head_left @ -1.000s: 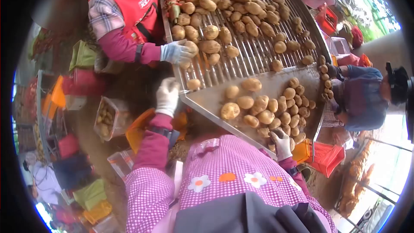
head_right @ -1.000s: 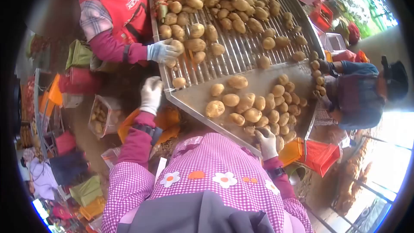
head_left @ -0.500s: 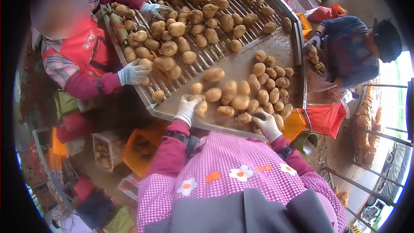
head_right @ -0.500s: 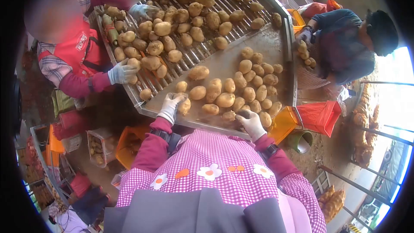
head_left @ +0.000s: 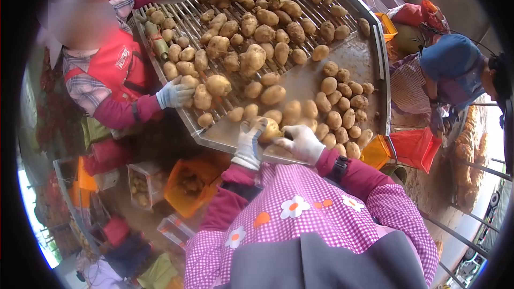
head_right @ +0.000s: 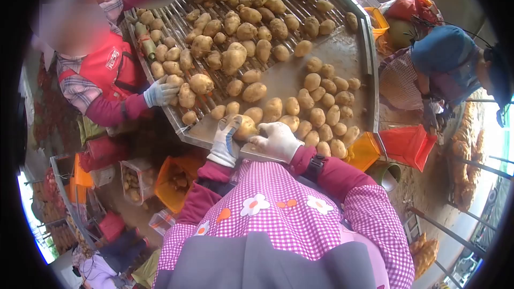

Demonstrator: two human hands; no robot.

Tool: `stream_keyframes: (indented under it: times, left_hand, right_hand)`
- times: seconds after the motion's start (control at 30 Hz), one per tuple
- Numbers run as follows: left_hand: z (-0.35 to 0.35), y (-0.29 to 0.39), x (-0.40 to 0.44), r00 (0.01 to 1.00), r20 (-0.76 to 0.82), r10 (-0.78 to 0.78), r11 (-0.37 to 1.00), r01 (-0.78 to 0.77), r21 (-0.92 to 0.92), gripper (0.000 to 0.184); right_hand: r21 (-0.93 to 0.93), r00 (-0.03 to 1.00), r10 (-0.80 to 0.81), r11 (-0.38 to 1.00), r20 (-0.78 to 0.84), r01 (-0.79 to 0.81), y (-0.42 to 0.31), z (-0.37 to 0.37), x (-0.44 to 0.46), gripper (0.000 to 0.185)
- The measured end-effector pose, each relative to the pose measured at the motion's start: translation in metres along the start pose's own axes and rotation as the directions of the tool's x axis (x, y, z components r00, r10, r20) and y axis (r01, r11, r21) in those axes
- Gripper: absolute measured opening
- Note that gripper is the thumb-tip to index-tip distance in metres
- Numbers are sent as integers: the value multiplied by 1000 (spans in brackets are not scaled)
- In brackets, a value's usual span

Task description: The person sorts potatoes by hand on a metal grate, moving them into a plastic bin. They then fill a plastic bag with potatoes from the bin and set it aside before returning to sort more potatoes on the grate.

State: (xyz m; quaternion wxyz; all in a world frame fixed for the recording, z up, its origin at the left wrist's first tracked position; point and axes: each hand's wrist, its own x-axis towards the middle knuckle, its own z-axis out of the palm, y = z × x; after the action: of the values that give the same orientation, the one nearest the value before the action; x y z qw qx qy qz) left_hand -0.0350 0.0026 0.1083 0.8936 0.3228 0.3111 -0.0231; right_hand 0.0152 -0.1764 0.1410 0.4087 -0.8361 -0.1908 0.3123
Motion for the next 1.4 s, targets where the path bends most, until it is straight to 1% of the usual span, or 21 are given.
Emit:
stream_keyframes:
  times: [0.13,0.23,0.27,0.4,0.43,0.5,0.53,0.6,0.63,0.7,0.73,0.77,0.83,0.93,1.03,1.1,1.17,1.23,1.3,1.37,1.4]
  left_hand:
    - [-11,-8,0,999,-31,20,997,-18,72,36]
    - [-21,-13,4,999,-46,29,998,-27,54,36]
    - [-31,-18,9,998,-56,29,997,-26,67,37]
    - [-45,-16,9,999,-44,9,995,-5,103,39]
    - [-50,-15,7,1000,1,-14,1000,14,12,38]
    - [-59,-13,4,992,116,-48,985,66,-157,36]
    - [-62,-12,4,992,119,-43,981,64,-181,36]
    - [-78,2,-1,974,220,56,942,22,-336,45]
    - [-88,14,-6,960,267,86,914,31,-405,48]
    - [-132,38,-10,994,34,104,861,-73,-504,52]
    - [-149,60,-20,978,-128,165,875,-205,-438,48]
    - [-183,77,-16,933,-132,334,879,-359,-314,40]
    - [-250,117,-30,848,-404,343,813,-483,-324,29]
    - [-325,172,-62,728,-566,387,726,-619,-300,31]
    - [-324,192,-75,725,-533,435,696,-647,-312,46]
    - [-271,194,-62,728,-620,293,687,-611,-393,50]
    - [-262,175,-26,914,-222,341,834,-403,-378,47]
    - [-237,158,18,972,-22,234,952,-233,-199,38]
    - [-203,135,77,925,-88,371,895,-330,299,30]
    - [-128,130,103,862,-41,505,601,-317,734,41]
    - [-103,133,112,831,79,550,255,-258,932,50]
  right_hand:
    - [-35,987,-160,986,17,160,16,6,6,33]
    - [-79,944,-328,941,36,330,11,4,8,37]
    - [34,973,-225,974,46,224,18,10,15,45]
    - [191,922,-369,919,114,345,22,9,21,47]
    - [193,905,-406,905,128,379,21,9,22,46]
    - [404,938,-242,906,247,128,9,5,23,43]
    - [300,896,-413,886,161,354,7,9,29,46]
    - [234,924,-342,925,171,299,-5,4,39,44]
    - [278,961,-232,943,152,184,-1,5,40,41]
    - [348,984,-7,936,180,-57,13,9,44,37]
    - [399,978,66,906,196,-141,3,2,39,26]
    - [307,985,77,944,153,-121,8,0,38,25]
    - [256,995,-6,967,98,-19,42,-3,36,23]
    - [332,995,87,938,56,-101,70,-8,25,23]
    - [269,982,187,945,16,-185,62,-15,11,25]
    - [246,997,57,968,-48,-44,106,-4,14,30]
    - [244,987,159,957,4,-155,79,-8,10,29]
    - [195,995,101,976,-4,-98,68,-9,8,28]
    - [82,1000,18,996,5,-18,62,-15,6,27]
    - [99,999,45,994,-2,-44,74,-19,-2,27]
    - [90,999,39,995,-18,-37,80,-22,-8,27]
